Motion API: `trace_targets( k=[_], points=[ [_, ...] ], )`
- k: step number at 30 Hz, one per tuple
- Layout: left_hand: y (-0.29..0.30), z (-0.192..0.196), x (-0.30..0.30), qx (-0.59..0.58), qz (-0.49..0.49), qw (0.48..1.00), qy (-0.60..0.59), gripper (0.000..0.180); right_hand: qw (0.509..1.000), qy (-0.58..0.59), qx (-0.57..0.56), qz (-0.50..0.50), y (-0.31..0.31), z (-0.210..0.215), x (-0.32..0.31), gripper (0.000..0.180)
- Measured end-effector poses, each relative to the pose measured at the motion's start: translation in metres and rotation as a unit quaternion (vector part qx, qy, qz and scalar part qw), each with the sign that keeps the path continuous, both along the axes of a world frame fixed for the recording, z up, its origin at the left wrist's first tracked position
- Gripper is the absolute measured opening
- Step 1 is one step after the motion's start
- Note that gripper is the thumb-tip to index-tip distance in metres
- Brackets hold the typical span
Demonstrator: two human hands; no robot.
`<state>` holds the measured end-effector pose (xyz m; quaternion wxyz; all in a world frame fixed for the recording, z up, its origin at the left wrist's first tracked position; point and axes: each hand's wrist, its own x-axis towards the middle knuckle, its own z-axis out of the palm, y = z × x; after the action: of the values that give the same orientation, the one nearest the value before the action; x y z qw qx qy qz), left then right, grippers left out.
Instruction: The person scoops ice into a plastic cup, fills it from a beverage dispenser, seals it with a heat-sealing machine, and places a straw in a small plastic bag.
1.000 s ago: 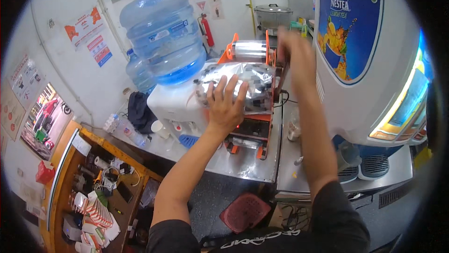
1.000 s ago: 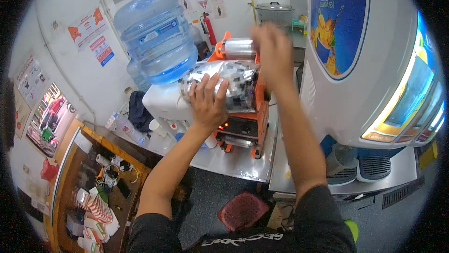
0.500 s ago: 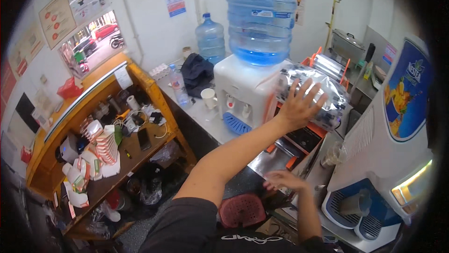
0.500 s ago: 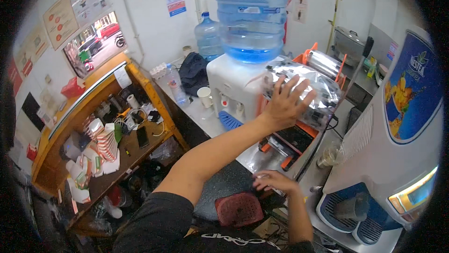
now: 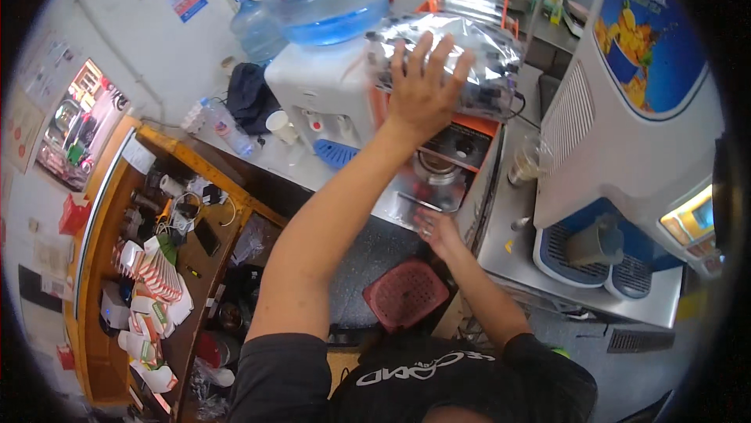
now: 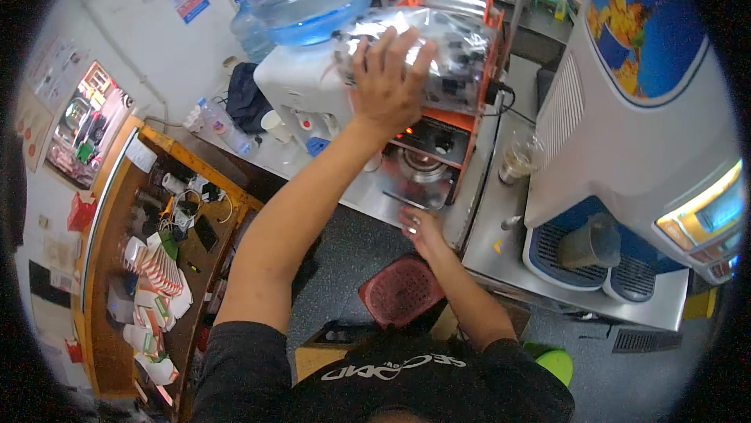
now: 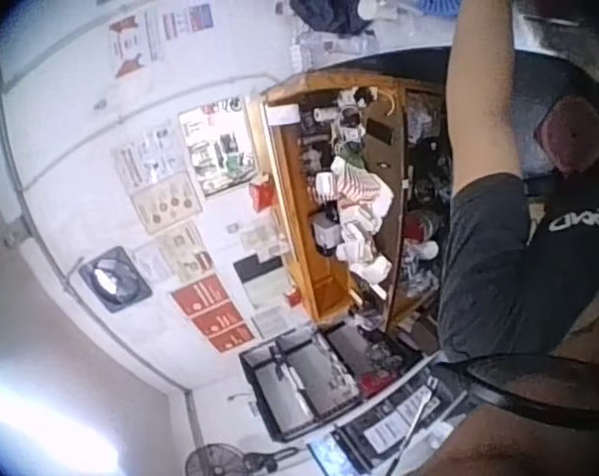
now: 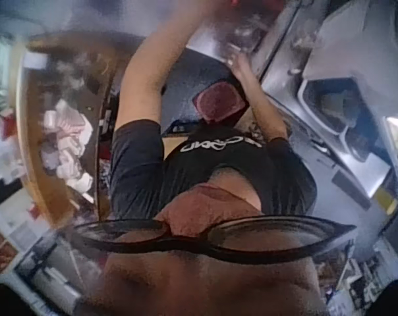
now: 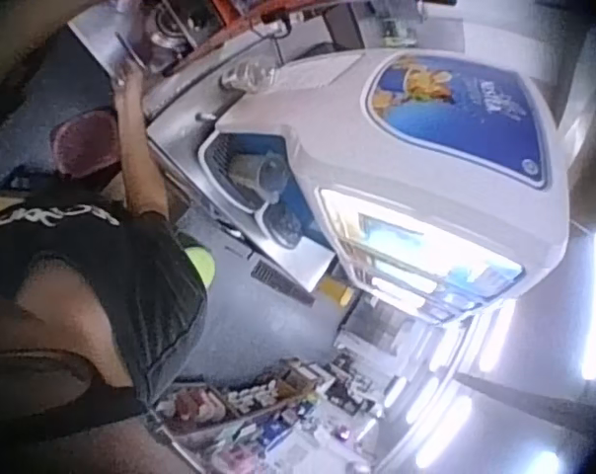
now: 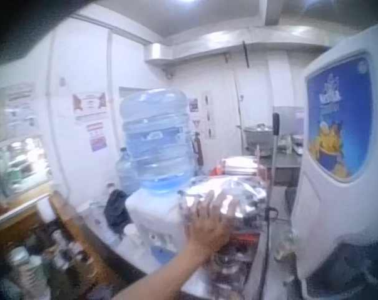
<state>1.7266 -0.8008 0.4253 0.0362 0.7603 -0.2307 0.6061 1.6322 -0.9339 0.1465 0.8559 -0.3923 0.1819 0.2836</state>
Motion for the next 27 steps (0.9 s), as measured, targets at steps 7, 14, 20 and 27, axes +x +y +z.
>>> trace_targets(
  k=[7,14,20,27],
  points=[
    [-0.009,-0.002,0.002,0.008,-0.003,1.000,-0.006,0.060,0.994,-0.046,-0.061,0.077,-0.008,0.029,-0.074,0.027],
    [-0.004,0.008,-0.036,-0.010,-0.018,0.993,0.112,0.073,0.987,0.010,0.058,0.150,-0.032,-0.011,-0.058,0.029],
    [0.027,-0.096,-0.088,-0.223,-0.099,0.950,0.197,0.073,0.951,-0.021,0.304,-0.053,-0.005,-0.064,0.046,0.042],
    [0.049,-0.195,-0.113,-0.364,-0.031,0.754,0.545,0.078,0.942,-0.006,0.336,-0.020,0.010,-0.061,0.064,0.044]
  ],
)
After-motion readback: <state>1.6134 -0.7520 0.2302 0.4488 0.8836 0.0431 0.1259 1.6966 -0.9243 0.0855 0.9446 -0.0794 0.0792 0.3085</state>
